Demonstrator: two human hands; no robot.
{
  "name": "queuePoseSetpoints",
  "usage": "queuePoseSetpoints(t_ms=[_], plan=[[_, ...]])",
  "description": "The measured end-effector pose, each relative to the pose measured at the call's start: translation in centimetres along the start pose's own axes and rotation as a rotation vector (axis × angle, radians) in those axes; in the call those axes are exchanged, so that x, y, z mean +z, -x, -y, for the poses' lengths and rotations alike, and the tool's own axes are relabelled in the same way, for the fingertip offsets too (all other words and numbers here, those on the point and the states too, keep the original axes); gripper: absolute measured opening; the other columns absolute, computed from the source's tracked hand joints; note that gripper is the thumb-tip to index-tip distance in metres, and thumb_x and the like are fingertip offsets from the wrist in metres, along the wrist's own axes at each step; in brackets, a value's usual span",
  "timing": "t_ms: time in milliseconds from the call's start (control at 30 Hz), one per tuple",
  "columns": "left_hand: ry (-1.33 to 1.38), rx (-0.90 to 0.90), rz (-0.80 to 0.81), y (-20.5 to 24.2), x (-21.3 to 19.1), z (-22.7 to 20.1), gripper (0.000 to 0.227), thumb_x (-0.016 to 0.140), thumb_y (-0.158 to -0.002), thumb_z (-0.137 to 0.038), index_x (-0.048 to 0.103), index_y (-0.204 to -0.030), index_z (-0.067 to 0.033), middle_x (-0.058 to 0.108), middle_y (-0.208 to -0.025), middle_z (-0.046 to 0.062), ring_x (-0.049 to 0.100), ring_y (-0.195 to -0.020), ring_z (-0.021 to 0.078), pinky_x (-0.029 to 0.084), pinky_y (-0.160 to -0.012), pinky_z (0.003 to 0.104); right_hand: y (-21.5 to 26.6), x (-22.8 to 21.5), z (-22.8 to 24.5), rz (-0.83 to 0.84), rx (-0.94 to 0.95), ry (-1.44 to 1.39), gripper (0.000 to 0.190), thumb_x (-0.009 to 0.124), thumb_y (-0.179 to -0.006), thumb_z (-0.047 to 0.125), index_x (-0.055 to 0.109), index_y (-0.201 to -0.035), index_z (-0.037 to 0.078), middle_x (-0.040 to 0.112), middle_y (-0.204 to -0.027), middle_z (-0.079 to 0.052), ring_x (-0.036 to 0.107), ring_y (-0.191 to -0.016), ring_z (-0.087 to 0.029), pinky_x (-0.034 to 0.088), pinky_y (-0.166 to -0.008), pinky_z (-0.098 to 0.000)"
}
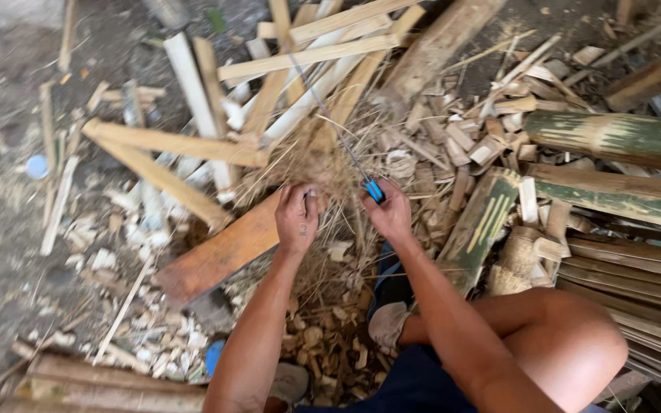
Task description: The person sits on the ground and uses a knife to split bamboo pieces into thin strips. They repeatedly position the bamboo on a wooden block, cut it, and set the resulting strips aside. The person also hollows out a bamboo segment using the knife.
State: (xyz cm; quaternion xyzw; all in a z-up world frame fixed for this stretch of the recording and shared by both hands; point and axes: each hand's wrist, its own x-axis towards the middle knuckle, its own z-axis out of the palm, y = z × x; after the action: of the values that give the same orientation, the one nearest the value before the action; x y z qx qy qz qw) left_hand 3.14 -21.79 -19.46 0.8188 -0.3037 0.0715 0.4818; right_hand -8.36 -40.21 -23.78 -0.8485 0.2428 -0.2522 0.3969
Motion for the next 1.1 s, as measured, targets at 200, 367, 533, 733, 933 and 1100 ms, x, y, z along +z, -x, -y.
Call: queuePoseSetpoints(t_ms=[200, 367, 533, 733, 933, 1100], plan=[[0.299, 0.132, 0.184, -8.4, 9.1, -4.5, 0.029, 0.055, -0.094, 0.005, 0.066, -0.119, -0.0061, 0.071, -0.114, 0.014, 0.074, -0.097, 0.0283, 0.062, -0.082, 0.038, -3.6, -1.4, -3.2, -0.261, 0.498, -0.456, 0.023, 0.064, -0.091, 0.017, 0.067, -0.112, 0.008, 0.058, -0.084, -0.011, 0.051, -0.07, -0.021, 0.044, -0.064, -0.0375], [0.219, 0.143, 0.221, -14.0, 17.8, -4.2, 0.035, 0.058, -0.094, 0.007, 0.068, -0.12, -0.012, 0.074, -0.113, 0.012, 0.074, -0.099, 0.0269, 0.063, -0.084, 0.039, -8.2, -5.0, -5.5, -0.329, 0.355, 0.11, 0.028, 0.071, -0.087, 0.011, 0.074, -0.113, 0.002, 0.053, -0.116, -0.017, 0.062, -0.084, -0.024, 0.051, -0.072, -0.0396], [-0.259, 0.465, 0.043, -17.8, 23.0, -2.0, 0.034, 0.056, -0.096, -0.023, 0.067, -0.123, -0.0052, 0.07, -0.121, 0.017, 0.069, -0.107, 0.0288, 0.063, -0.081, 0.042, -11.8, -9.3, -4.8, -0.397, 0.399, 0.081, 0.04, 0.06, -0.08, 0.001, 0.065, -0.12, -0.002, 0.043, -0.142, -0.024, 0.059, -0.105, -0.036, 0.061, -0.071, -0.0408], [-0.505, 0.103, 0.804, -15.8, 25.6, 3.5, 0.041, 0.048, -0.111, -0.036, 0.072, -0.117, -0.0043, 0.072, -0.098, 0.019, 0.07, -0.098, 0.0319, 0.06, -0.086, 0.05, -15.3, -15.5, -4.1, -0.292, 0.133, 0.541, 0.026, 0.062, -0.081, 0.0, 0.069, -0.106, -0.003, 0.041, -0.148, -0.029, 0.053, -0.131, -0.039, 0.057, -0.094, -0.046], [0.09, -0.449, 0.716, -17.0, 29.4, 7.0, 0.035, 0.063, -0.095, -0.03, 0.074, -0.099, 0.0033, 0.071, -0.093, 0.02, 0.065, -0.078, 0.0321, 0.054, -0.071, 0.049, -18.5, -11.8, -4.6, 0.05, 0.41, -0.023, 0.014, 0.066, -0.092, 0.009, 0.066, -0.104, 0.001, 0.052, -0.128, -0.025, 0.062, -0.098, -0.029, 0.058, -0.074, -0.0332], [0.499, -0.993, 0.328, -17.7, 32.5, 5.0, 0.025, 0.067, -0.097, -0.026, 0.063, -0.111, -0.0068, 0.069, -0.097, 0.009, 0.066, -0.079, 0.0192, 0.055, -0.071, 0.039, -17.7, -7.4, -8.2, -0.048, 0.681, -0.426, 0.019, 0.069, -0.095, 0.019, 0.061, -0.104, 0.004, 0.065, -0.078, -0.008, 0.059, -0.068, -0.019, 0.05, -0.062, -0.0337]])
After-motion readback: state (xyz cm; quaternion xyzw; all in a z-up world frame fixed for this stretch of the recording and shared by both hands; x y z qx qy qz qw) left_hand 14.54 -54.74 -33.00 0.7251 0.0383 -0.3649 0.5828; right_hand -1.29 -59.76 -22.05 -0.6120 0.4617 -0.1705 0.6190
